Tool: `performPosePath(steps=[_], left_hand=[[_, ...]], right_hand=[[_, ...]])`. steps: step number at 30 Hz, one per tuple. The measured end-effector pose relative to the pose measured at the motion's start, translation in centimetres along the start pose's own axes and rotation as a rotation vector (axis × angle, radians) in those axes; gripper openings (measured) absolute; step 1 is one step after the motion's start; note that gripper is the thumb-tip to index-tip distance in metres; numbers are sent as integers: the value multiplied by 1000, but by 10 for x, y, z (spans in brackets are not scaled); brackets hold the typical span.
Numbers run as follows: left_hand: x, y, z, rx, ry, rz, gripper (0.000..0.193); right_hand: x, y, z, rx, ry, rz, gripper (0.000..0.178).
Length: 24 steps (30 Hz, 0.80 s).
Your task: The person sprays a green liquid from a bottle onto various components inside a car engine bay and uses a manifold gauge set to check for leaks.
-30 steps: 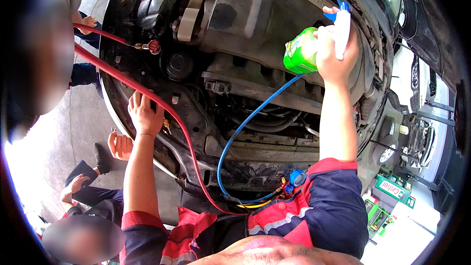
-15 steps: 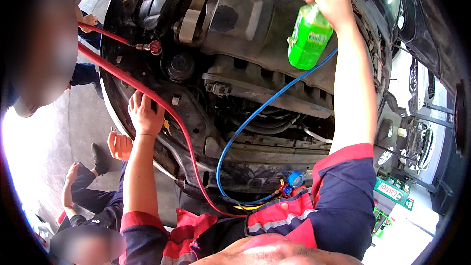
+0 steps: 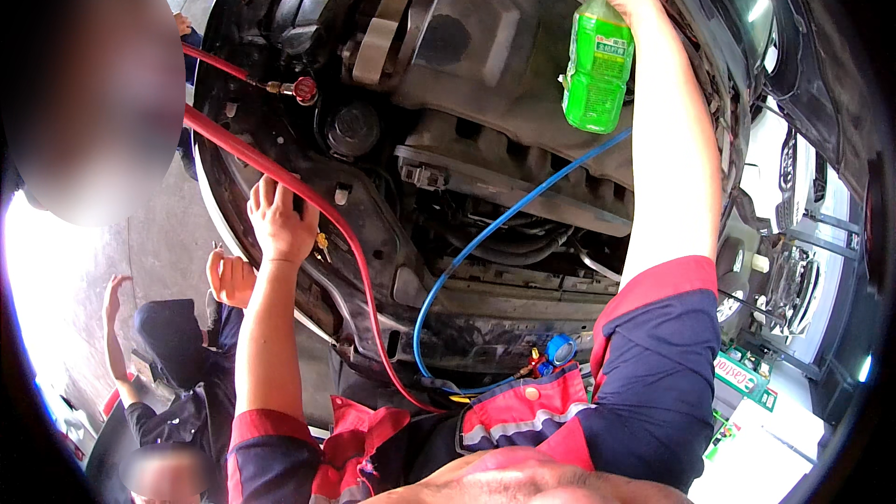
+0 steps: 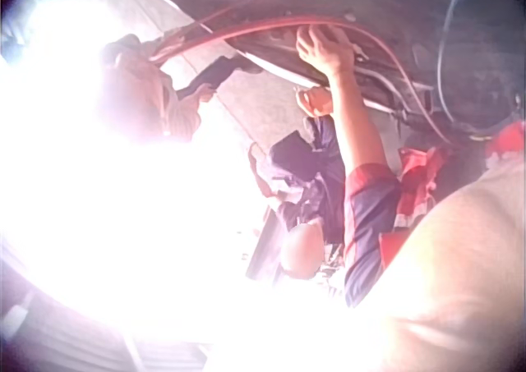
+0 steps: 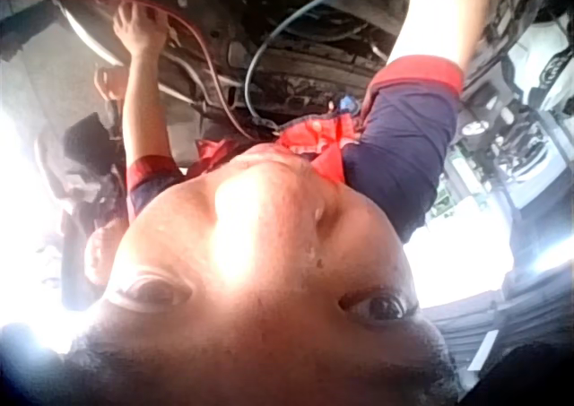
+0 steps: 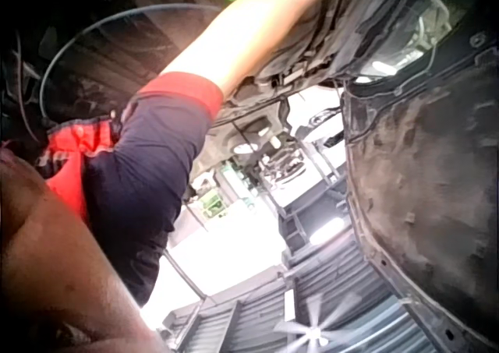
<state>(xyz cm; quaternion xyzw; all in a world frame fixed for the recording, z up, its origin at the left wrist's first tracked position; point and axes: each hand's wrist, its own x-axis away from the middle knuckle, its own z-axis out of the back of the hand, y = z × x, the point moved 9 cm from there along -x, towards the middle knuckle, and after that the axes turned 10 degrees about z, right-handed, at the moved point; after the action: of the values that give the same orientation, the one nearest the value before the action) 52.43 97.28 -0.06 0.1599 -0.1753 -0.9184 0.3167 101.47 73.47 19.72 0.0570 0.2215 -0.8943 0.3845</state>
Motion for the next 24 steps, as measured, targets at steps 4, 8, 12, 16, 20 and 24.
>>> performPosePath(steps=[4,8,12,16,20,24], left_hand=[[0,0,0,17,-17,-1,32],[0,2,2,19,3,-9,32],[0,3,2,18,-6,-8,32],[0,2,2,29,-3,-9,31],[0,1,1,28,-1,-13,31],[0,1,0,18,-11,2,31]], right_hand=[[0,-12,-2,275,62,163,17],[7,-15,10,261,248,188,23],[4,6,6,240,93,21,36],[7,-11,17,235,261,175,28],[6,-3,10,164,115,58,30],[9,12,7,67,87,-96,40]])
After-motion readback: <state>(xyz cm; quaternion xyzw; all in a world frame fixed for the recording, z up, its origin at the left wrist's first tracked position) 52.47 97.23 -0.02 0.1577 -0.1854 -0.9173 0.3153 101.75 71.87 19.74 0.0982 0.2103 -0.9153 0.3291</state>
